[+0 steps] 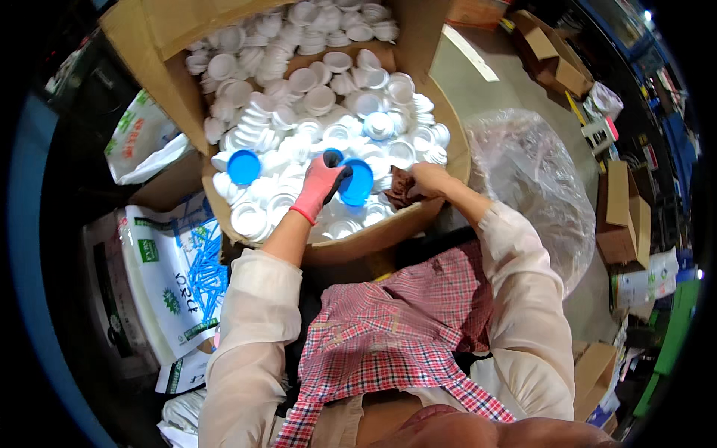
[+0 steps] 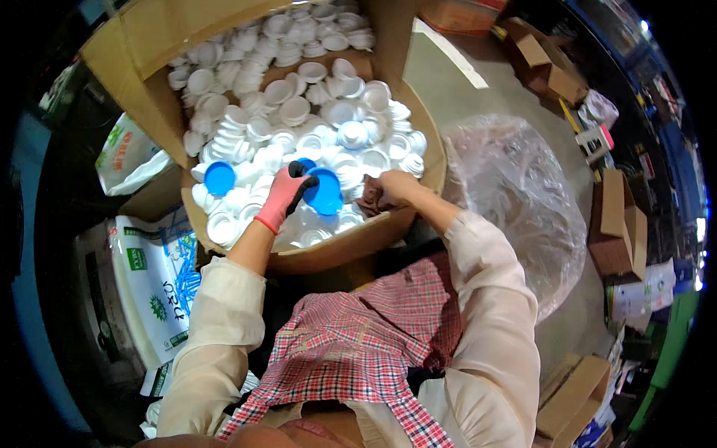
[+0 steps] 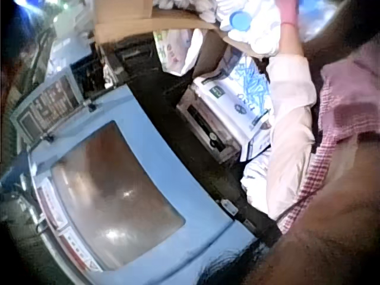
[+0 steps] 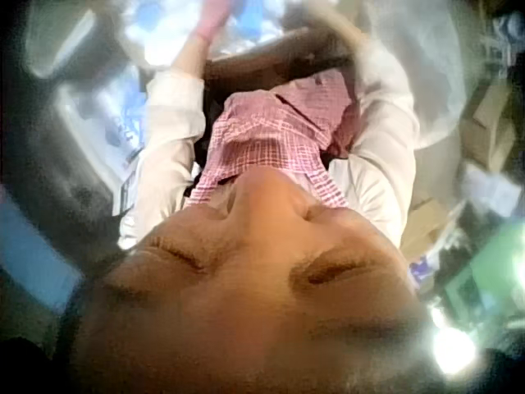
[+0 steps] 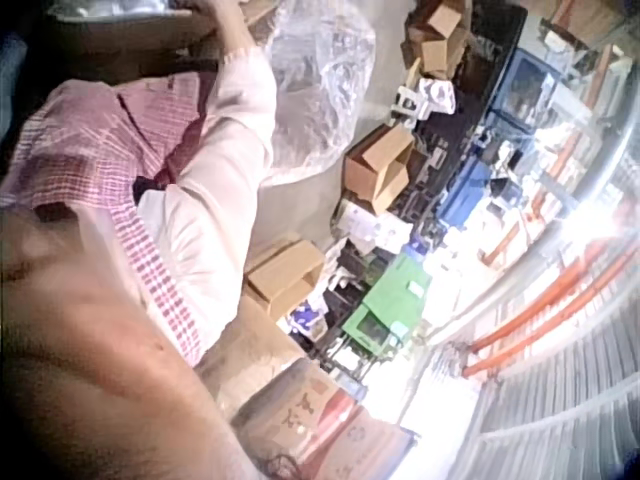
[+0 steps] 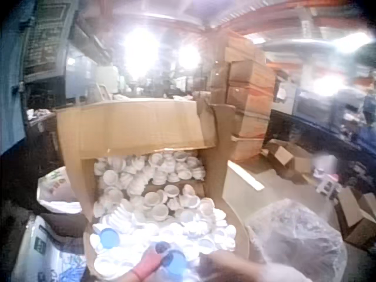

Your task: The person repeatedly picks up white plastic containers and blue lids from a cardboard box, aligns them, and screws the lids onto the containers. The person places the assembled containers into a plastic bag. The person wears pink gloves and a checkered apron.

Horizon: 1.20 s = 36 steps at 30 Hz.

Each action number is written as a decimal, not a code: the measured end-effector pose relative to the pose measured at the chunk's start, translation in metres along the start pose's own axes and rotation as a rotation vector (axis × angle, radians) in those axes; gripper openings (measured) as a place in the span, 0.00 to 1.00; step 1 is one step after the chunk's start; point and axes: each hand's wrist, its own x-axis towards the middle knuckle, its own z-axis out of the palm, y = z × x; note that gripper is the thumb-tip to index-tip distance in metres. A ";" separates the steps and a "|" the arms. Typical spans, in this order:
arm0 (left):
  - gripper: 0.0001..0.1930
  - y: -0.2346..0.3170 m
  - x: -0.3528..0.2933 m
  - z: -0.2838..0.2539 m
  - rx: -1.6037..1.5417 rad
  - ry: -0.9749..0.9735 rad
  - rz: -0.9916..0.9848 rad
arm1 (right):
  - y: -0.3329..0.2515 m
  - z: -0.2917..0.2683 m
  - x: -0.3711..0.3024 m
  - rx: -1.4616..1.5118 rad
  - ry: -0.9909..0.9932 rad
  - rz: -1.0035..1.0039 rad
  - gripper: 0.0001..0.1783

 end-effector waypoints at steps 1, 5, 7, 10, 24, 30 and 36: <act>0.11 0.022 -0.005 -0.013 -0.277 -0.059 -0.133 | 0.005 -0.001 -0.002 0.093 0.134 -0.061 0.23; 0.07 0.043 -0.016 -0.046 -0.370 -0.044 0.049 | -0.028 -0.031 -0.006 0.648 0.519 -0.254 0.17; 0.07 0.025 -0.015 -0.039 -0.115 -0.033 0.409 | -0.081 -0.049 -0.017 0.688 0.603 -0.301 0.16; 0.12 0.018 -0.005 -0.017 -0.856 -0.254 0.175 | -0.119 -0.033 -0.007 0.577 0.782 -0.428 0.16; 0.30 0.031 -0.026 -0.001 -0.948 -0.337 0.047 | -0.160 -0.040 -0.013 0.504 0.920 -0.565 0.16; 0.31 0.053 -0.012 -0.057 -1.178 -0.082 -0.041 | -0.064 -0.053 -0.004 0.383 0.009 -0.261 0.11; 0.35 0.059 -0.009 -0.067 -1.648 -0.293 -0.387 | 0.006 0.002 0.050 0.218 0.551 0.162 0.12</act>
